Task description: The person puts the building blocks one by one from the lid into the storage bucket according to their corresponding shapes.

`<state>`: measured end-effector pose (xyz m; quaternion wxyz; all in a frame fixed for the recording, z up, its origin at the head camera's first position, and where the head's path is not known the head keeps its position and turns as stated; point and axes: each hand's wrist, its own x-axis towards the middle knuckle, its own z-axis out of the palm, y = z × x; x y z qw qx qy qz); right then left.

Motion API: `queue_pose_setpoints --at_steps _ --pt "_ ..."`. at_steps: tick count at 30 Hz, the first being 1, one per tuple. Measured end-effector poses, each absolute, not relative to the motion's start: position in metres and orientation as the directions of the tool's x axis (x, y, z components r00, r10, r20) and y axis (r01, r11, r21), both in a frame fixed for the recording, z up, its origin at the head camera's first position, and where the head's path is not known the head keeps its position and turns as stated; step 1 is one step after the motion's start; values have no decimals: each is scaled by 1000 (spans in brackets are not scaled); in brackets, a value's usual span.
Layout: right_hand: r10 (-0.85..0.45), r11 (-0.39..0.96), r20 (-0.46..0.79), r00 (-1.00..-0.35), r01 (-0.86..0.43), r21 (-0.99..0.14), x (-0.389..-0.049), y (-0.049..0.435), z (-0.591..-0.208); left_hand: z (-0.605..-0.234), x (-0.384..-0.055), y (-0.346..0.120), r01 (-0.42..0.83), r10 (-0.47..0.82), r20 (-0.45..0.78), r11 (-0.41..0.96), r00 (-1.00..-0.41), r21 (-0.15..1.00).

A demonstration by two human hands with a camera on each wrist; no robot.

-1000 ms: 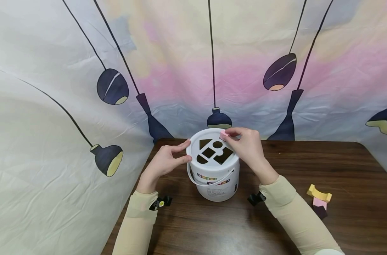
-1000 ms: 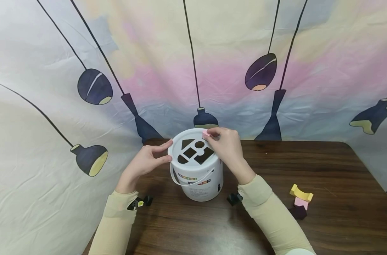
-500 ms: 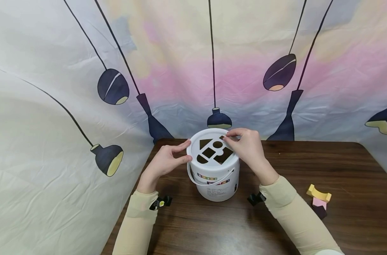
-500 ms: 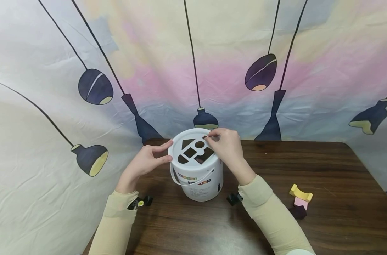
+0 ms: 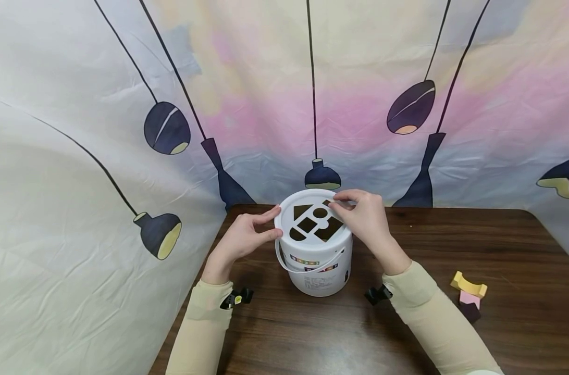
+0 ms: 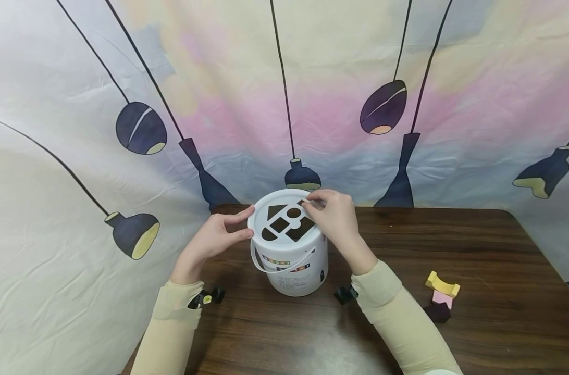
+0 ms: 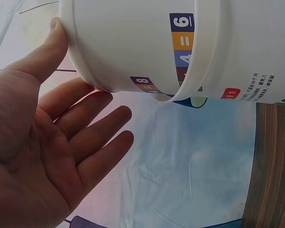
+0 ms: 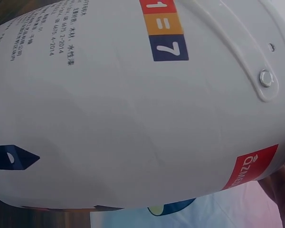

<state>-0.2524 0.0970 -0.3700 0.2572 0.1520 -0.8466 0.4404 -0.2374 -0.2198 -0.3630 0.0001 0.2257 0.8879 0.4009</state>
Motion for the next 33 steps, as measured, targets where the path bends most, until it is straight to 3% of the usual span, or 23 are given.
queue_pose_setpoints --at_steps 14,22,33 --pt "-76 263 546 -834 -545 -796 -249 130 -388 -363 -238 -219 400 397 182 584 -900 707" --pt "-96 452 387 -917 -386 -804 -240 203 -399 -362 -237 -219 385 388 170 589 -906 711" --pt "-149 665 143 -978 -206 -718 -218 295 -424 -362 -237 -219 392 396 172 586 -902 709"
